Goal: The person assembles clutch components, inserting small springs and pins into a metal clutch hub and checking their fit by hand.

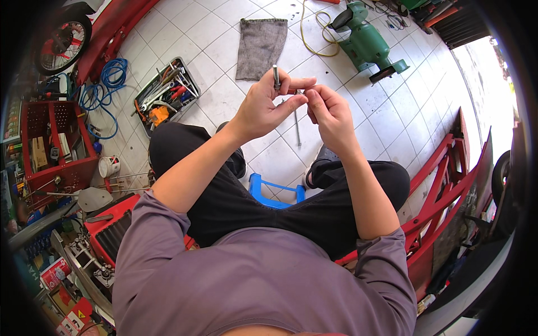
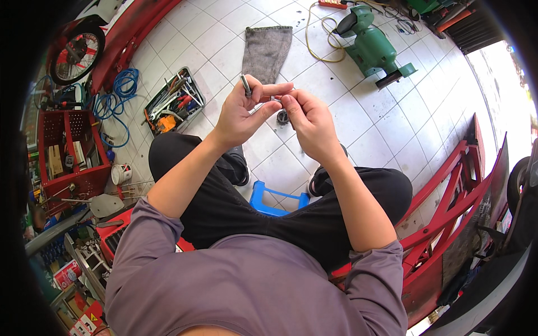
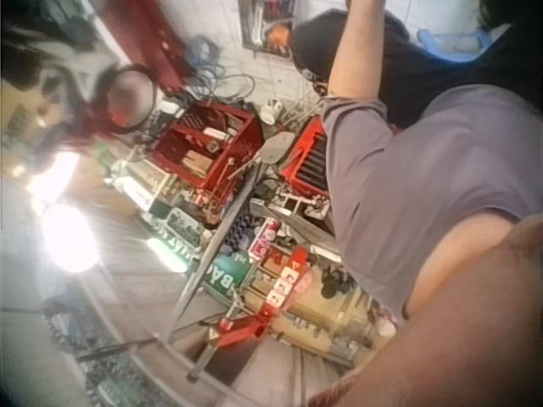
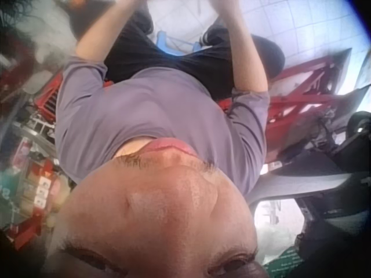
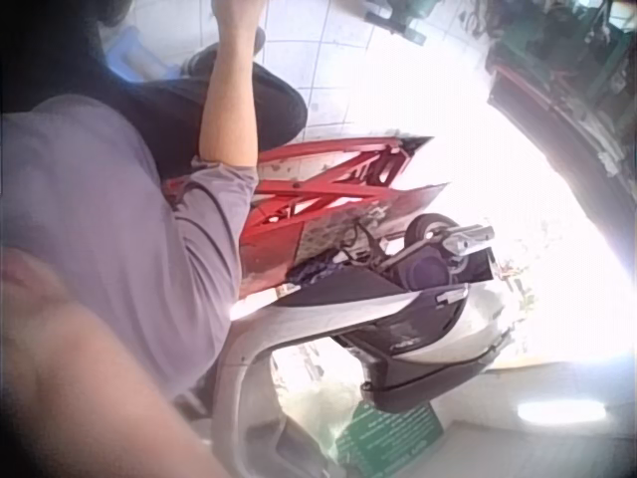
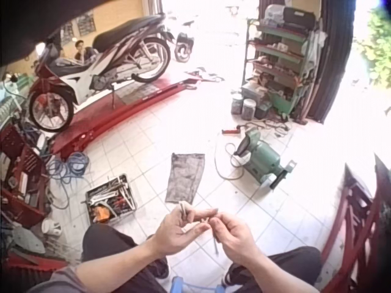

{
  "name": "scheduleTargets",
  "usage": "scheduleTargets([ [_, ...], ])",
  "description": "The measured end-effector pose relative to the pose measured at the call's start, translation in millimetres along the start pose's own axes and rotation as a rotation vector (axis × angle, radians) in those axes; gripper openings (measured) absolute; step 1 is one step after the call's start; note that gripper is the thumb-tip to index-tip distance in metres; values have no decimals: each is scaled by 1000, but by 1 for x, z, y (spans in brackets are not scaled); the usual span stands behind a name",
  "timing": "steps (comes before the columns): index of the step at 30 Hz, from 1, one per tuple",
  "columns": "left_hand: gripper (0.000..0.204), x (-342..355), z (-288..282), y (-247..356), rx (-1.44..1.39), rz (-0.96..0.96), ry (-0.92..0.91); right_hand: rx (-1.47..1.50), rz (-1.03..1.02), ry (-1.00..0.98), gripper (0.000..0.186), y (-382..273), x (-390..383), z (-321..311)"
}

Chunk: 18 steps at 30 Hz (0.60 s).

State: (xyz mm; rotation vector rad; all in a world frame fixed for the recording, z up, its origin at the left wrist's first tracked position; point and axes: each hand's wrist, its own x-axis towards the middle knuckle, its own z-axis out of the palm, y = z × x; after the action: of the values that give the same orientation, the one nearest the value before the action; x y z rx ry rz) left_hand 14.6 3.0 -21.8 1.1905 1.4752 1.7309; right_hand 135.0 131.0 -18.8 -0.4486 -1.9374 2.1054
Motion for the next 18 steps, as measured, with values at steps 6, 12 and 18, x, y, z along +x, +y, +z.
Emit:
scheduleTargets([
  [6, 38, 3, -9, -11, -237, -24, 40, 193, -53, -42, 22, -2, -2, 0],
  [12, 51, 3, -7, -7, -107, 75, -2, 103, -76, -44, 23, -5, -3, 1],
  [18, 43, 5, -22, -19, -239, -71, 208, 98, -93, 6, 22, -9, -3, -6],
])
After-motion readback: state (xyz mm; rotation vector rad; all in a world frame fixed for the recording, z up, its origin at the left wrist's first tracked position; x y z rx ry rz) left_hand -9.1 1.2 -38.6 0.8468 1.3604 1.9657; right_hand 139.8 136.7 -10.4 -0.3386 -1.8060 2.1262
